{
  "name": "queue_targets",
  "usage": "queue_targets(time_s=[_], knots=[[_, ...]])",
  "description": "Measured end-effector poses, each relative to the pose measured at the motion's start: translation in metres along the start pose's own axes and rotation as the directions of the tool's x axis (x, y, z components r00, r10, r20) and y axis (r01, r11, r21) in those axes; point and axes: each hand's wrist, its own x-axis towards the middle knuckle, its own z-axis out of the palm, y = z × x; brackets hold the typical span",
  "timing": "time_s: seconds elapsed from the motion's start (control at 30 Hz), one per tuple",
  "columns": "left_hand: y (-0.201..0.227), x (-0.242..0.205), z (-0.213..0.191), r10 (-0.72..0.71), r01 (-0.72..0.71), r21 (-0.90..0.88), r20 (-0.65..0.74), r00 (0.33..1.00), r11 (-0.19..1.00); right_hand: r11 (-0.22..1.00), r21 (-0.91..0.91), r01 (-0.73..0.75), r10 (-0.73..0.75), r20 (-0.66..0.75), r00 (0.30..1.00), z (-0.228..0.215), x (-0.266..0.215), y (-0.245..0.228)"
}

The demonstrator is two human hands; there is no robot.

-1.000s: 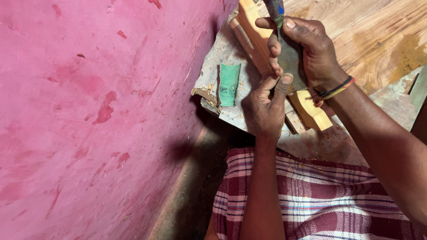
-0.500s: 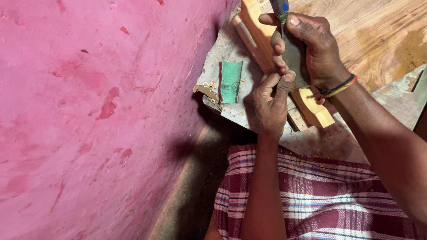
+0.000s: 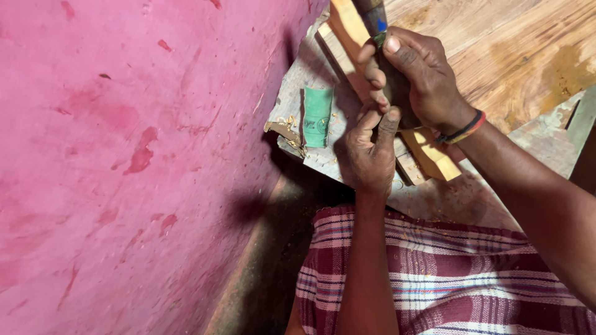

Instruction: The person smooths a small wooden piece by hand on a workbench, then uses a chisel to carve and shape the wood, removing shavings and refining the edges.

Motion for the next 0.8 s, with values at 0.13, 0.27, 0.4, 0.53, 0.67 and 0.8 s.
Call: queue_targets(time_s=[0.13, 0.27, 0.4, 0.53, 0.67, 0.8], knots=[[-0.003, 0.0, -0.005, -0.02, 0.026, 0.143, -0.042, 0.999, 0.989, 0.998, -0.043, 0.046, -0.043, 0.069, 0.997, -0.001, -0.001, 0.013], [-0.004, 0.003, -0.001, -0.068, 0.068, -0.011, 0.016, 0.998, 0.998, 1.0, -0.019, -0.01, 0.009, -0.027, 1.0, -0.006, 0.004, 0.007], [-0.007, 0.002, -0.003, -0.117, 0.115, 0.037, 0.065, 0.991, 0.993, 0.996, 0.086, -0.025, 0.032, -0.086, 0.996, -0.006, 0.003, 0.002], [-0.009, 0.006, 0.003, -0.122, 0.126, -0.05, 0.066, 0.99, 0.991, 0.985, 0.153, -0.078, 0.091, -0.079, 0.993, -0.01, 0.004, -0.004], [-0.007, 0.006, 0.004, -0.114, 0.119, -0.069, 0.061, 0.992, 0.991, 0.978, 0.191, -0.083, 0.097, -0.065, 0.993, -0.009, 0.005, -0.005], [-0.003, 0.006, 0.004, -0.086, 0.089, -0.039, 0.067, 0.994, 0.995, 0.979, 0.185, -0.081, 0.091, -0.046, 0.995, -0.009, 0.005, -0.006]])
